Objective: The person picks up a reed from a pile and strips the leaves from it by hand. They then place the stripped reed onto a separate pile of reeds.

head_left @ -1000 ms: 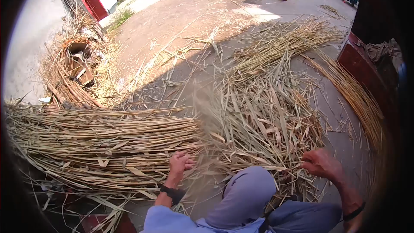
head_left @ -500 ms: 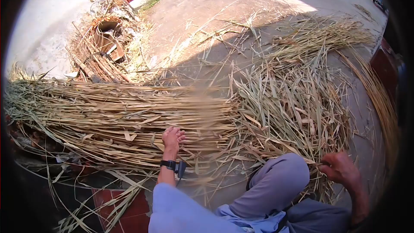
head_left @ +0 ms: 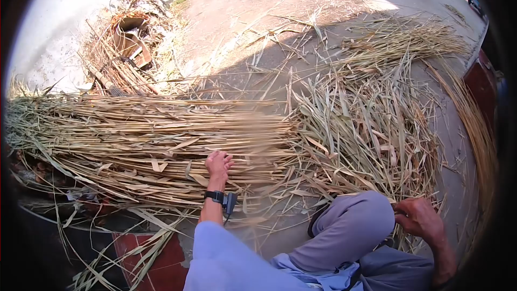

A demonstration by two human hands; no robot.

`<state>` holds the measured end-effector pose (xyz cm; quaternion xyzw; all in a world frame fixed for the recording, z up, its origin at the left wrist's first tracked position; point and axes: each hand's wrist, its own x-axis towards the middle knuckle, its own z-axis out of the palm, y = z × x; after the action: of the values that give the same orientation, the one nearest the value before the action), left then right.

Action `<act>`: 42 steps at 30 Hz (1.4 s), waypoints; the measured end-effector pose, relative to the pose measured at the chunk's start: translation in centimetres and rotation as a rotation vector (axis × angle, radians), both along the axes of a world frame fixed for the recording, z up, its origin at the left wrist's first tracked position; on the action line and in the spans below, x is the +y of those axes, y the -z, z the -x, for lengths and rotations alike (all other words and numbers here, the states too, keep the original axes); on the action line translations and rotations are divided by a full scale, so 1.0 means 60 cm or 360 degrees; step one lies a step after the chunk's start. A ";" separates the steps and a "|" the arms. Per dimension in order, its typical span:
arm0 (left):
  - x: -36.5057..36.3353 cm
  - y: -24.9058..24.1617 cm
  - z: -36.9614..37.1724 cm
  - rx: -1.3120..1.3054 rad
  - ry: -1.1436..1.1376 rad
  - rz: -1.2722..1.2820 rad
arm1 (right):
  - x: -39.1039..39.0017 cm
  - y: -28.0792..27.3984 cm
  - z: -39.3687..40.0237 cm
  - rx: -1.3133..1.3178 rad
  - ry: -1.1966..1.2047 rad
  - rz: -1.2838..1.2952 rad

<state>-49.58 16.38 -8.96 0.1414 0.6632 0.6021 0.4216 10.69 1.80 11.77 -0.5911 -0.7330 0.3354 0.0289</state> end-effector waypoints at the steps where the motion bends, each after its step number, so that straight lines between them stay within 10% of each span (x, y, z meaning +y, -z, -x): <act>1: 0.000 0.001 0.010 -0.0011 -0.0083 -0.0017 | 0.001 -0.002 0.003 0.0007 0.0015 0.0022; 23: -0.014 -0.043 0.116 0.0161 -0.0493 -0.0243 | 0.003 0.008 -0.002 -0.0017 0.0095 0.0054; 42: 0.015 -0.381 0.124 0.0608 -0.0503 -0.0976 | -0.005 -0.011 -0.019 -0.0022 0.0078 0.0052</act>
<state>-57.04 17.27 13.93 0.2665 0.5326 0.7926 0.1308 11.86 1.50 12.40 -0.6115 -0.7129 0.3424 0.0223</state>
